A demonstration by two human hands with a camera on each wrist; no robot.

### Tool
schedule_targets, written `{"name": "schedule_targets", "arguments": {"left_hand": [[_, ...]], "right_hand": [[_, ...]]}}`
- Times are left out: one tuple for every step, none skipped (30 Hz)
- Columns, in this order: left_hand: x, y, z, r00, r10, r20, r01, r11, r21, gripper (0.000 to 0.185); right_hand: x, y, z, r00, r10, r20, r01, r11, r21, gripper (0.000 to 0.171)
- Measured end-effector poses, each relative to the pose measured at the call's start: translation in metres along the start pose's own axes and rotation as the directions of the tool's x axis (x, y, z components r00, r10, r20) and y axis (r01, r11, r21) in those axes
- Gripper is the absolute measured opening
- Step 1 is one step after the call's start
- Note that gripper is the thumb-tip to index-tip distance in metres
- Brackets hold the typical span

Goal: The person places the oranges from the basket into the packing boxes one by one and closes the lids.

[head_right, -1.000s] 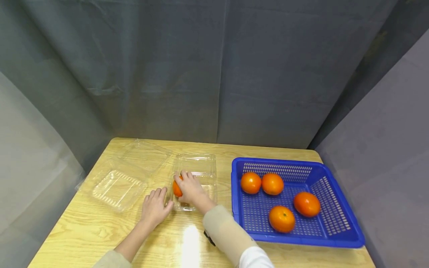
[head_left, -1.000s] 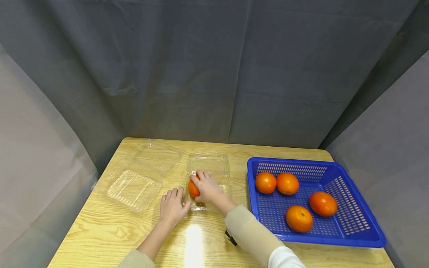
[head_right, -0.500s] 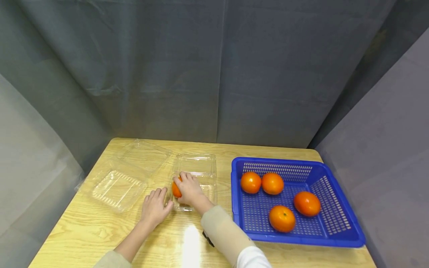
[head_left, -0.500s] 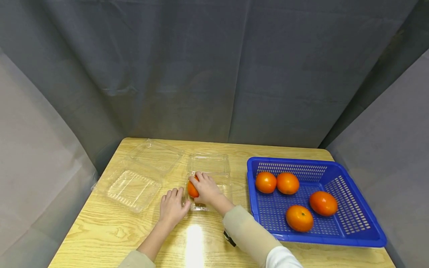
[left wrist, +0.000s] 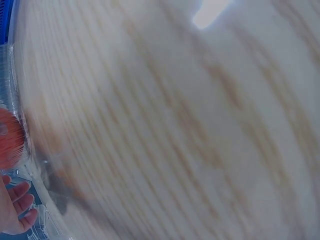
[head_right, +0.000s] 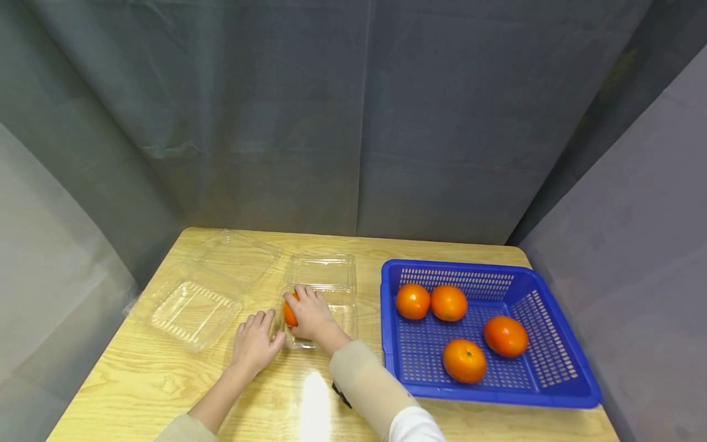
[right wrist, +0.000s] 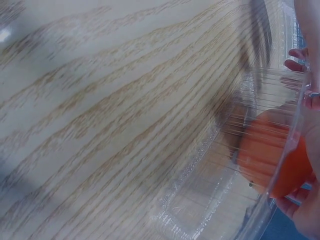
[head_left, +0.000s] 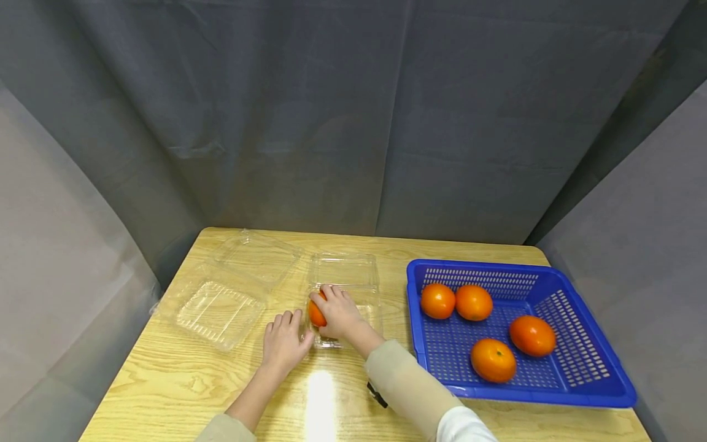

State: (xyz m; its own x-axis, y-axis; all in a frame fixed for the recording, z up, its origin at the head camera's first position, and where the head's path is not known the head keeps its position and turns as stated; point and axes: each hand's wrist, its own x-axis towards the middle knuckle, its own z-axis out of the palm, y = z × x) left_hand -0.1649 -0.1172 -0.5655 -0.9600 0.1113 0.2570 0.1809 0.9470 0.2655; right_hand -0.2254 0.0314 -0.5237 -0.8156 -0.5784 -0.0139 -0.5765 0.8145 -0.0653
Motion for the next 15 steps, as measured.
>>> {"name": "schedule_targets", "arguments": {"left_hand": [[-0.0001, 0.0, 0.0, 1.0, 0.0, 0.0, 0.0, 1.0, -0.001, 0.049], [-0.0002, 0.0, -0.0001, 1.0, 0.0, -0.002, 0.0, 1.0, -0.002, 0.049], [-0.0002, 0.0001, -0.0002, 1.0, -0.001, -0.002, 0.001, 1.0, -0.003, 0.049], [-0.0003, 0.0002, -0.0003, 1.0, -0.001, -0.003, 0.001, 1.0, -0.005, 0.049], [-0.0003, 0.0004, -0.0004, 1.0, -0.002, -0.003, 0.002, 1.0, -0.007, 0.049], [-0.0004, 0.0004, -0.0004, 1.0, -0.003, -0.003, 0.003, 1.0, -0.008, 0.05], [-0.0004, 0.0005, -0.0005, 1.0, -0.004, -0.003, 0.004, 1.0, -0.009, 0.05], [-0.0005, 0.0007, -0.0006, 1.0, -0.005, -0.003, 0.005, 1.0, -0.01, 0.05], [-0.0005, 0.0008, -0.0006, 1.0, -0.006, -0.002, 0.006, 1.0, -0.009, 0.05], [-0.0006, 0.0008, -0.0005, 1.0, -0.007, 0.0, 0.007, 1.0, -0.009, 0.05], [-0.0007, 0.0008, -0.0004, 1.0, -0.008, 0.001, 0.008, 1.0, -0.007, 0.05], [-0.0007, 0.0007, -0.0003, 1.0, -0.008, 0.004, 0.009, 1.0, -0.006, 0.05], [-0.0007, 0.0006, -0.0002, 1.0, -0.009, 0.004, 0.009, 1.0, -0.005, 0.05], [-0.0006, 0.0006, -0.0002, 1.0, -0.009, 0.005, 0.009, 1.0, -0.004, 0.05], [-0.0006, 0.0005, -0.0001, 1.0, -0.009, 0.006, 0.009, 1.0, -0.004, 0.05]], "right_hand": [[0.0003, -0.0001, 0.0003, 1.0, -0.001, 0.0, 0.001, 1.0, -0.003, 0.072], [0.0003, -0.0002, 0.0004, 1.0, 0.0, 0.001, 0.0, 1.0, -0.005, 0.072], [0.0002, -0.0003, 0.0004, 1.0, -0.001, 0.0, 0.001, 1.0, -0.008, 0.072], [0.0002, -0.0003, 0.0003, 1.0, -0.001, 0.0, 0.001, 1.0, -0.008, 0.072], [0.0001, -0.0002, 0.0004, 1.0, 0.0, 0.003, 0.0, 1.0, -0.006, 0.072], [-0.0002, -0.0002, 0.0002, 1.0, 0.0, 0.002, 0.0, 1.0, -0.005, 0.072], [-0.0007, -0.0001, -0.0002, 1.0, -0.001, 0.001, 0.001, 1.0, 0.001, 0.072], [-0.0009, 0.0, -0.0001, 1.0, -0.002, -0.001, 0.002, 1.0, 0.005, 0.072], [-0.0011, 0.0001, -0.0001, 1.0, -0.003, -0.002, 0.003, 1.0, 0.009, 0.072], [-0.0016, 0.0003, -0.0008, 1.0, -0.005, -0.001, 0.005, 1.0, 0.013, 0.072], [-0.0017, 0.0005, -0.0009, 1.0, -0.008, -0.003, 0.008, 1.0, 0.017, 0.071], [-0.0018, 0.0006, -0.0013, 1.0, -0.01, -0.003, 0.01, 1.0, 0.017, 0.072], [-0.0019, 0.0008, -0.0019, 1.0, -0.013, -0.001, 0.013, 1.0, 0.022, 0.072], [-0.0021, 0.001, -0.0027, 1.0, -0.015, 0.001, 0.015, 1.0, 0.024, 0.072], [-0.0025, 0.0013, -0.0039, 1.0, -0.018, 0.005, 0.017, 1.0, 0.025, 0.073]]}}
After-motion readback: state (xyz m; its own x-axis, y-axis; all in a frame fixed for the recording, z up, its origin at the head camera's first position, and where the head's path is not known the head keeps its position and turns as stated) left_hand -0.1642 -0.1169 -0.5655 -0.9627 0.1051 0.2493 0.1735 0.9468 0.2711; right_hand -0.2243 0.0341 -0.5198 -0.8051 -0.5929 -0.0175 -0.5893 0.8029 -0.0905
